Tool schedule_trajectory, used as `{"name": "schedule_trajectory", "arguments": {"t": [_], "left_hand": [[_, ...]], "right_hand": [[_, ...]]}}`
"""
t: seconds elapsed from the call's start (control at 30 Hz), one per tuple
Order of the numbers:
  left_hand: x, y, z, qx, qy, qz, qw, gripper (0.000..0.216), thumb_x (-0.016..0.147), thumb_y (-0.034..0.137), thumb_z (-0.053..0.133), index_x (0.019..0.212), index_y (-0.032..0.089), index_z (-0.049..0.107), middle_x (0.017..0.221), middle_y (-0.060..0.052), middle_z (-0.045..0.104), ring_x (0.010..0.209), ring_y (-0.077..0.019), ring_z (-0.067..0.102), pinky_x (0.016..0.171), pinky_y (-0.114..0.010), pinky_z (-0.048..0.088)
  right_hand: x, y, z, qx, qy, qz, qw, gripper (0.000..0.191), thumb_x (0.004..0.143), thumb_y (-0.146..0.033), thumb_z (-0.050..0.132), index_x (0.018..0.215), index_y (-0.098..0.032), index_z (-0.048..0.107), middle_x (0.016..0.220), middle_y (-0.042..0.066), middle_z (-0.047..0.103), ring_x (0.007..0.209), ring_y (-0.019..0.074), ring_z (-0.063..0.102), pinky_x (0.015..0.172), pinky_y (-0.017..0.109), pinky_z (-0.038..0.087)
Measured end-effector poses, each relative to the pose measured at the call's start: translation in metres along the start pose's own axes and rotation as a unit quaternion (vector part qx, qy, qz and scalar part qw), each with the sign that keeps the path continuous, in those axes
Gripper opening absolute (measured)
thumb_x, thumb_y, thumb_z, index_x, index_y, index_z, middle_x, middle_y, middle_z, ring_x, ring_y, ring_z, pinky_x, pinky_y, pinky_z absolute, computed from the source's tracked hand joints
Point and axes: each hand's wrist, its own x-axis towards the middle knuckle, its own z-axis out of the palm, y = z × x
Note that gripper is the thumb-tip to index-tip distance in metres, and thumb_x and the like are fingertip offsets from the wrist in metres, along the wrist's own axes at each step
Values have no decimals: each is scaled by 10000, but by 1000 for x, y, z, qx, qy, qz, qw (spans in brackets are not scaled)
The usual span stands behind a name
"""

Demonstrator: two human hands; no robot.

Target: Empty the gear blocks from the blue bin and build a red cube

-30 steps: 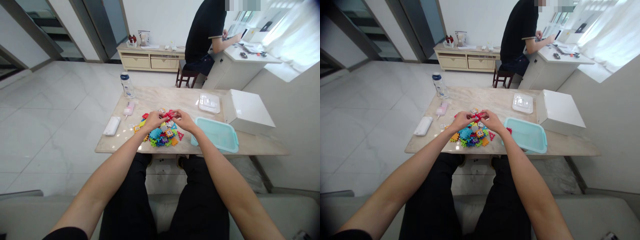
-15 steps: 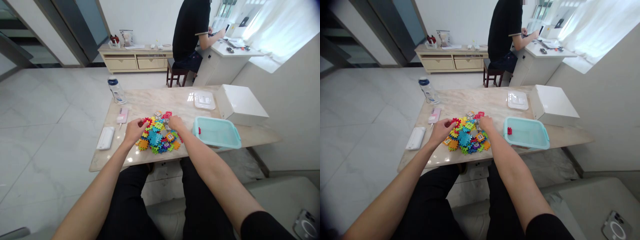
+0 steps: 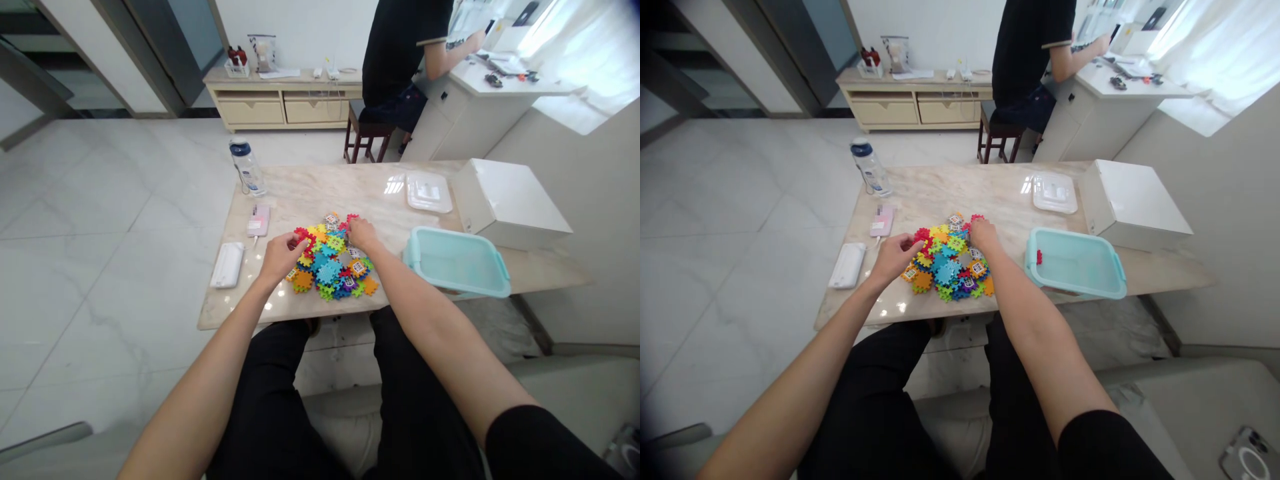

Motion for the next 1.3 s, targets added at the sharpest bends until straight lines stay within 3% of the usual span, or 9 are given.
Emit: {"name": "schedule_trajectory", "arguments": {"t": [0.17, 0.3, 0.47, 0.6, 0.7, 0.83, 1.0, 1.13, 1.3], "left_hand": [[4, -11, -1, -18, -5, -11, 1000, 317, 897, 523, 709, 844, 214, 760, 750, -40, 748, 724, -221, 682, 692, -328, 483], [5, -14, 2, -21, -21, -21, 999, 331, 895, 534, 712, 865, 211, 776, 748, -49, 755, 721, -227, 685, 669, -324, 484], [4, -4, 8, -12, -14, -8, 1000, 325, 898, 513, 692, 791, 209, 731, 734, -37, 738, 717, -212, 675, 689, -316, 481], [4, 2, 13, 8, -2, 0, 1000, 302, 892, 479, 675, 784, 199, 717, 740, -29, 730, 736, -208, 676, 702, -311, 468], [4, 3, 17, 12, -1, -1, 1000, 315, 888, 483, 668, 741, 205, 674, 715, -22, 698, 721, -198, 652, 674, -302, 437], [6, 11, 24, -52, -14, -33, 998, 338, 878, 519, 660, 743, 209, 660, 670, -5, 633, 655, -181, 601, 625, -289, 436], [10, 39, 37, -127, -74, -68, 987, 383, 855, 568, 731, 845, 186, 710, 677, 5, 624, 590, -157, 574, 580, -279, 461], [11, 61, 52, -130, -121, -40, 983, 379, 879, 556, 748, 846, 181, 712, 677, 3, 622, 606, -151, 594, 584, -268, 478], [8, 72, 67, -140, -167, -41, 975, 378, 918, 536, 738, 801, 181, 680, 696, -13, 638, 621, -164, 645, 590, -279, 523]], "right_hand": [[-3, 1, -5, 26, 5, 37, 999, 441, 1076, -340, 666, 1474, -151, 637, 1530, 224, 659, 1396, 341, 631, 1115, 404, 528], [-5, -2, -2, 59, 6, 41, 997, 476, 1065, -280, 660, 1518, -148, 600, 1568, 219, 630, 1387, 325, 634, 1112, 385, 524], [-10, 0, -10, 103, 35, 52, 993, 337, 1090, -146, 495, 1323, -170, 738, 1393, 177, 748, 1237, 263, 713, 1020, 313, 524], [-21, 4, -30, 148, 58, 55, 986, 282, 1039, -150, 582, 1210, -165, 806, 1260, 174, 817, 1156, 282, 756, 961, 316, 531], [-31, 8, -48, 202, 103, 17, 974, 307, 991, -116, 627, 1231, -161, 813, 1259, 155, 829, 1162, 270, 756, 987, 313, 533], [-52, 15, -61, 280, 169, -99, 940, 335, 974, -64, 590, 1204, -163, 812, 1225, 122, 836, 1138, 250, 752, 1050, 338, 540], [-88, 25, -63, 306, 133, -231, 914, 362, 954, -41, 648, 1248, -190, 796, 1230, 108, 830, 1088, 243, 756, 1025, 362, 563], [-103, 31, -63, 331, 89, -250, 906, 421, 932, -86, 762, 1340, -190, 748, 1100, 75, 827, 886, 199, 742, 874, 329, 588], [-101, 37, -67, 377, 100, -237, 890, 358, 889, -137, 846, 1238, -168, 772, 1097, 75, 827, 793, 167, 720, 795, 309, 595]]}}
